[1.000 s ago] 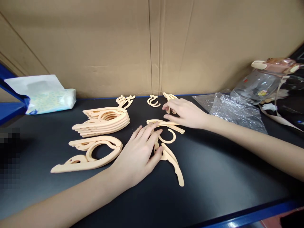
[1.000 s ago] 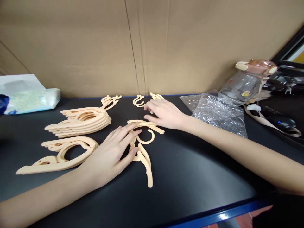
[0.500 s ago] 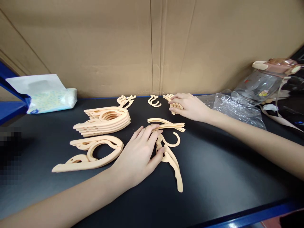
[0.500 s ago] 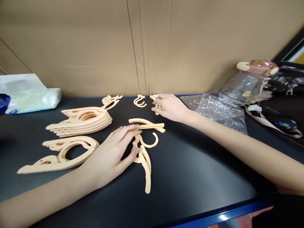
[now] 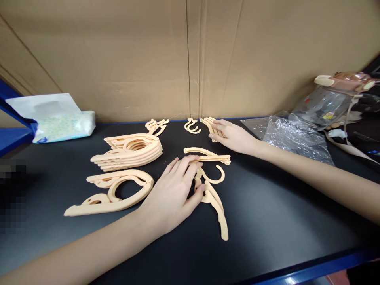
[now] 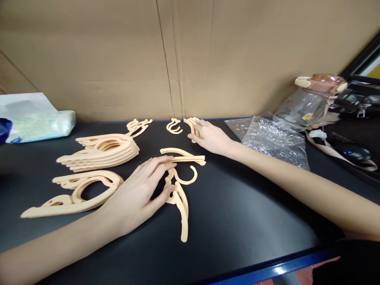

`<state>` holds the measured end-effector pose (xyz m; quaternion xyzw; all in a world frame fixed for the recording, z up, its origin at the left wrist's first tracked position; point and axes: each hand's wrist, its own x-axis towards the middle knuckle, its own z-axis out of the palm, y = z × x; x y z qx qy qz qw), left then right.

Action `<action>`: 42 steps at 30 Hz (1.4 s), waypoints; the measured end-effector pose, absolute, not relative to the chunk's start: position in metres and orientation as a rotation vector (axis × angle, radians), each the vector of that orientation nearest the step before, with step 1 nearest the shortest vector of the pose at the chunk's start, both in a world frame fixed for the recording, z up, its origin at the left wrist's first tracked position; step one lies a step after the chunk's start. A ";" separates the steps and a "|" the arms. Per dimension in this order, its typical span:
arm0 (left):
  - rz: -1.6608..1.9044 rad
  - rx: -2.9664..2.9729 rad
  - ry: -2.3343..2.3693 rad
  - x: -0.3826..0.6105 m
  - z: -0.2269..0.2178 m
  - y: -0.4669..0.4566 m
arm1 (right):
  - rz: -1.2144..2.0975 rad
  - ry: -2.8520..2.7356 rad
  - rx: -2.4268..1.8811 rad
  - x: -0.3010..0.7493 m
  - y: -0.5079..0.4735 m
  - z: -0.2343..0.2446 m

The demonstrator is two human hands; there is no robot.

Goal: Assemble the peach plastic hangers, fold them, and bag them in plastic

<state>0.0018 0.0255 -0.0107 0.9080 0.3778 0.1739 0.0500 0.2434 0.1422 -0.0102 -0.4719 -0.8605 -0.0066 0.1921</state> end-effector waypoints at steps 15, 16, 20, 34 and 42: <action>0.477 2.771 1.212 0.004 -0.011 0.026 | 0.056 -2.628 -1.053 0.250 0.073 0.004; 0.465 2.788 1.218 0.004 -0.012 0.026 | 0.050 -2.616 -1.055 0.251 0.073 0.003; 0.451 2.848 1.238 0.003 -0.012 0.026 | 0.113 -2.616 -1.024 0.253 0.072 0.005; 0.444 2.792 1.195 0.001 -0.012 0.027 | 0.212 -2.550 -0.958 0.252 0.072 -0.006; 0.492 2.905 0.953 0.001 -0.007 0.023 | 0.185 -2.505 -0.900 0.254 0.073 -0.013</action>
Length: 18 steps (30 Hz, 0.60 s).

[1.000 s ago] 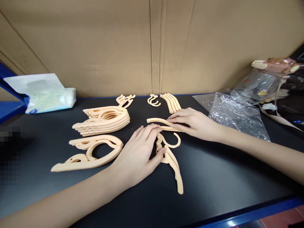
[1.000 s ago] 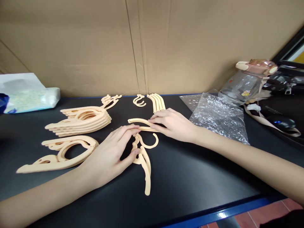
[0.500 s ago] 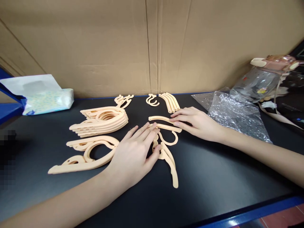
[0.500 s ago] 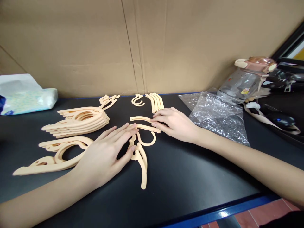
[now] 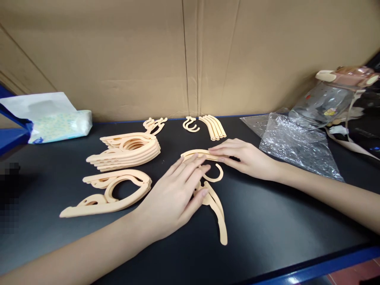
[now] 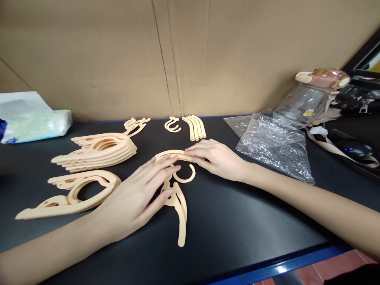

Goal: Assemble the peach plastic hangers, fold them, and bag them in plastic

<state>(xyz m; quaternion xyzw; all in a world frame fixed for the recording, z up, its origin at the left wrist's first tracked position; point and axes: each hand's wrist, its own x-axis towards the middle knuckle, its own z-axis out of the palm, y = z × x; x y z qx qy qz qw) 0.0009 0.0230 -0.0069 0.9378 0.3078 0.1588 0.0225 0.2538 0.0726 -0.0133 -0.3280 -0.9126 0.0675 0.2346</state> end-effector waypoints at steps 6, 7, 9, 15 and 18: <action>0.419 2.914 0.695 0.000 -0.003 0.022 | 0.187 -2.496 -0.888 0.253 0.072 -0.018; 0.405 2.903 0.690 0.000 -0.003 0.022 | 0.195 -2.496 -0.876 0.253 0.072 -0.019; 0.409 2.890 0.675 0.000 -0.003 0.022 | 0.208 -2.500 -0.849 0.254 0.073 -0.020; 0.459 2.855 0.599 -0.002 -0.006 0.020 | 0.214 -2.547 -0.832 0.255 0.071 -0.019; 0.488 2.843 0.593 -0.002 -0.006 0.021 | 0.216 -2.543 -0.824 0.255 0.071 -0.018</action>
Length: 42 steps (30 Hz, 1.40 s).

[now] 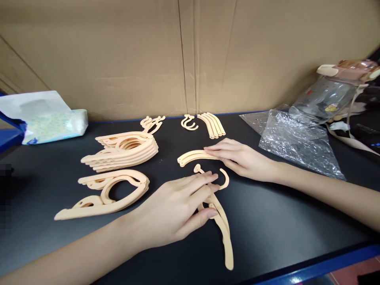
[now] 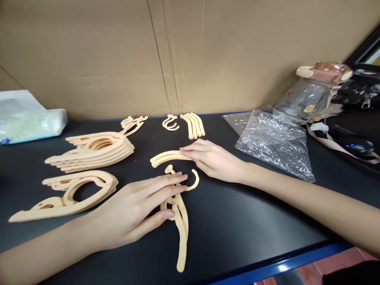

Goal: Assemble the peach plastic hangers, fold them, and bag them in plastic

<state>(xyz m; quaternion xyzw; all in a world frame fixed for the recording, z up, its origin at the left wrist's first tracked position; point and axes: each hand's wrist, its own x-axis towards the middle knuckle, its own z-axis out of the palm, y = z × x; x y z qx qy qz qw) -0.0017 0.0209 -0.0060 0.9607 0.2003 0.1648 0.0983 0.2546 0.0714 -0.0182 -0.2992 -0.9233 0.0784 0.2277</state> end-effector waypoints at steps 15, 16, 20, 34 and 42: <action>0.691 2.885 1.094 -0.001 -0.008 0.027 | 0.193 -2.493 -0.829 0.252 0.070 -0.019; 0.667 2.918 1.115 -0.001 -0.009 0.028 | 0.192 -2.490 -0.829 0.251 0.070 -0.019; 0.598 3.009 1.130 0.000 -0.012 0.029 | 0.178 -2.477 -0.817 0.250 0.069 -0.019; 0.566 2.920 1.077 0.003 -0.007 0.029 | 0.202 -2.479 -0.856 0.249 0.066 -0.015; 0.632 2.944 1.007 0.002 -0.011 0.030 | 0.204 -2.481 -0.855 0.251 0.067 -0.016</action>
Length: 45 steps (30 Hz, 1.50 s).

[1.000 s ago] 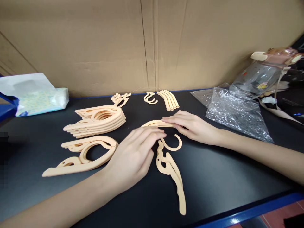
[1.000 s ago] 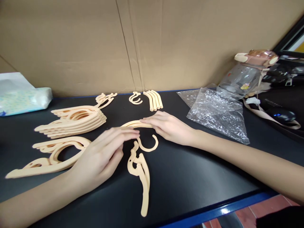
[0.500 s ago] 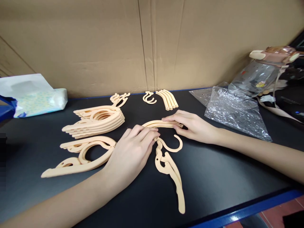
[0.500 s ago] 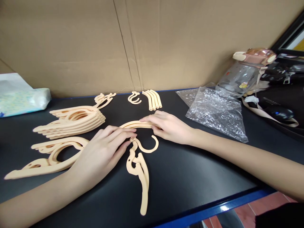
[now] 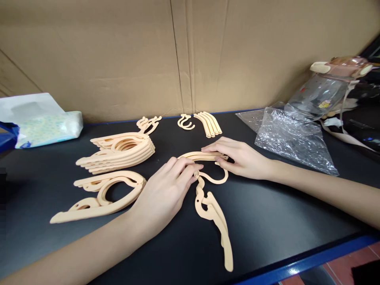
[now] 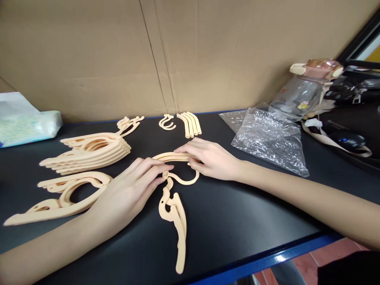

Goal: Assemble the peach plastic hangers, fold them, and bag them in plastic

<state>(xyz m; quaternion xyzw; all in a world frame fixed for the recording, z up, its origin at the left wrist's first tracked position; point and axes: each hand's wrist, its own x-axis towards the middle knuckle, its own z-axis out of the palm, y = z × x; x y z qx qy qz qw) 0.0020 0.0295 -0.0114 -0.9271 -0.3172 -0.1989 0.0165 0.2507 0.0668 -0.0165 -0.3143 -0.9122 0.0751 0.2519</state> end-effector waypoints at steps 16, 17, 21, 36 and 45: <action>-0.950 -2.927 -1.091 -0.001 -0.010 0.028 | -0.059 -2.514 -0.618 0.242 0.053 -0.011; -0.960 -2.926 -1.086 0.000 -0.010 0.028 | -0.082 -2.526 -0.613 0.241 0.053 -0.011; -0.950 -2.921 -1.061 0.000 -0.010 0.026 | -0.120 -2.526 -0.593 0.240 0.053 -0.012; -0.900 -2.996 -0.956 0.000 -0.009 0.026 | -0.402 -2.253 -0.679 0.241 0.051 -0.010; -0.984 -2.989 -0.940 0.000 -0.007 0.025 | -0.234 -2.377 -0.503 0.238 0.046 -0.012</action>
